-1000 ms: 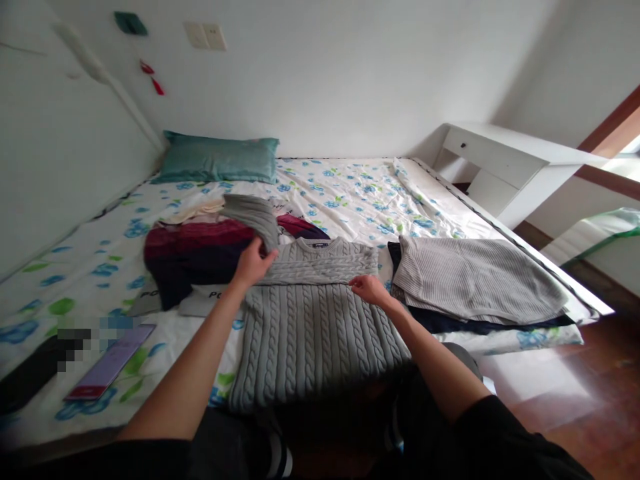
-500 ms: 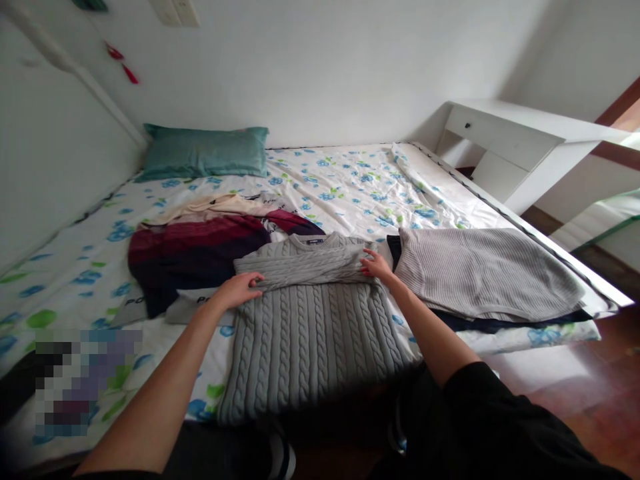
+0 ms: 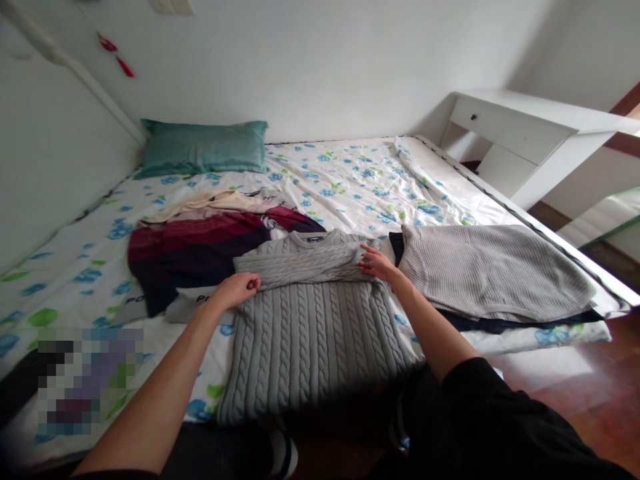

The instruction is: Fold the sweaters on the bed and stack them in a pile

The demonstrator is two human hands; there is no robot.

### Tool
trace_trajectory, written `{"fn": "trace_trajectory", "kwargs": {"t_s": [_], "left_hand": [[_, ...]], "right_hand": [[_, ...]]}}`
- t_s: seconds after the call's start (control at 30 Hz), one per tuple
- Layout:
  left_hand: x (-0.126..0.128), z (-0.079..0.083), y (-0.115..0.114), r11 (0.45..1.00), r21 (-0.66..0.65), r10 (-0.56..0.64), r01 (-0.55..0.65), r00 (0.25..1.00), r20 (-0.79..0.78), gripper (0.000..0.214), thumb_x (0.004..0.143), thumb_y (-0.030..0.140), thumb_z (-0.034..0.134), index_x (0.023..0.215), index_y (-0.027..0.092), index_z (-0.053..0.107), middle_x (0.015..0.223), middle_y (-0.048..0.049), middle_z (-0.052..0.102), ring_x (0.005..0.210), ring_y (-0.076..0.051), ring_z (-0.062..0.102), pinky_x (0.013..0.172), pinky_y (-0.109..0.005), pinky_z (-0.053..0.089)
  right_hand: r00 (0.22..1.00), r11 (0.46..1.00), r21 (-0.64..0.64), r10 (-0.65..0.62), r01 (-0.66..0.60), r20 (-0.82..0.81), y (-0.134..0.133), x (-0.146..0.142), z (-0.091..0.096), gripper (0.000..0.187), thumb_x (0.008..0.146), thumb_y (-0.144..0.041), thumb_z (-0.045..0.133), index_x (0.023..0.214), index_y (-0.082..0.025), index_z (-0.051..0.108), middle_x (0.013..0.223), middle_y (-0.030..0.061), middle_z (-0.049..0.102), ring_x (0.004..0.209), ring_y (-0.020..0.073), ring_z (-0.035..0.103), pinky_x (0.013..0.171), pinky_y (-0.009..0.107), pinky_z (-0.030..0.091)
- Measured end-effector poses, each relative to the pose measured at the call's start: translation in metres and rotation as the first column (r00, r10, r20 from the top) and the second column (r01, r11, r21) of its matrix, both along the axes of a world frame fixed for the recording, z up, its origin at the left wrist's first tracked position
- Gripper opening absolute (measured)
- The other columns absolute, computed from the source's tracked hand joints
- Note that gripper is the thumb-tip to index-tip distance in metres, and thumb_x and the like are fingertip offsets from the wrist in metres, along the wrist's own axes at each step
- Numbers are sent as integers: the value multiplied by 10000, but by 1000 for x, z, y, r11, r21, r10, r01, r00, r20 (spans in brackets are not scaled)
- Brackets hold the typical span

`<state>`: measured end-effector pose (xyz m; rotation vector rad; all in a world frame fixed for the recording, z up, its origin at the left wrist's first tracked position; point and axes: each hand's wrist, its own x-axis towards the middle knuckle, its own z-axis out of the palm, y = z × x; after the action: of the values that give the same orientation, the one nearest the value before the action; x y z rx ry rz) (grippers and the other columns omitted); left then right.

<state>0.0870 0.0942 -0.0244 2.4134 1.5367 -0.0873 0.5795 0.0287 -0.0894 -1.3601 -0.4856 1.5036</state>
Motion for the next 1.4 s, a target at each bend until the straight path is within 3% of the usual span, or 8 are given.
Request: {"fn": "trace_trajectory", "kwargs": {"t_s": [0.37,0.53,0.7,0.87,0.93,1.03,1.17,1.4], "left_hand": [[-3,-2,-4,998,46,33,-33,999,6,141,805,212,695,918,275,749,944,-27,776,862,-240,694,689,-305,384],[-13,-5,4,1000,9,3,-4,998,68,174,752,242,677,893,266,775,899,-28,774,841,-239,697,702,-310,393],[-20,-12,9,977,-201,-55,70,995,77,109,715,266,685,803,259,750,800,-15,760,778,-228,697,707,-300,435],[-37,-18,19,974,46,200,-222,938,282,267,810,396,726,1018,241,789,1093,-83,815,973,-267,759,891,-325,559],[-45,-23,23,900,65,379,-431,847,372,384,814,400,755,1150,216,775,1182,-120,812,998,-280,771,936,-355,585],[-52,-36,27,769,-164,604,-618,617,504,467,791,401,834,1197,189,741,1114,-134,827,979,-278,788,895,-351,613],[-52,-47,28,663,-517,724,-542,287,627,485,714,402,964,1087,178,749,1004,-116,828,866,-223,777,781,-291,603],[-30,-38,30,595,-698,797,-398,185,575,442,593,268,1032,954,163,798,930,-123,850,849,-262,796,769,-339,646]], "right_hand": [[998,997,51,-61,61,-12,7,-4,32,224,988,-180,679,1184,-204,784,1010,65,744,803,140,711,652,206,585],[978,999,40,6,-15,207,-15,21,33,218,942,-225,732,1133,-189,832,1016,86,795,786,146,703,671,221,585],[752,963,-195,269,-188,602,-29,34,1,252,889,-299,823,1102,-166,841,874,62,796,786,205,739,708,281,607],[508,994,-62,99,-90,856,-11,36,-17,531,927,-389,834,1415,-194,758,1285,144,827,1185,292,794,1030,361,614],[552,997,-47,72,-58,831,-5,35,-25,634,916,-424,856,1482,-185,701,1365,170,800,1257,306,776,1081,395,606],[686,999,27,-36,25,727,-2,33,-36,759,786,-410,970,1450,-186,680,1378,155,786,1272,295,759,1088,397,618],[867,990,112,-132,88,481,0,26,-39,709,631,-288,1046,1251,-208,712,1253,104,812,1123,256,779,955,342,668],[966,998,60,-26,11,258,13,10,-11,520,669,-202,954,1119,-226,693,930,8,812,807,206,762,757,307,665]]}}
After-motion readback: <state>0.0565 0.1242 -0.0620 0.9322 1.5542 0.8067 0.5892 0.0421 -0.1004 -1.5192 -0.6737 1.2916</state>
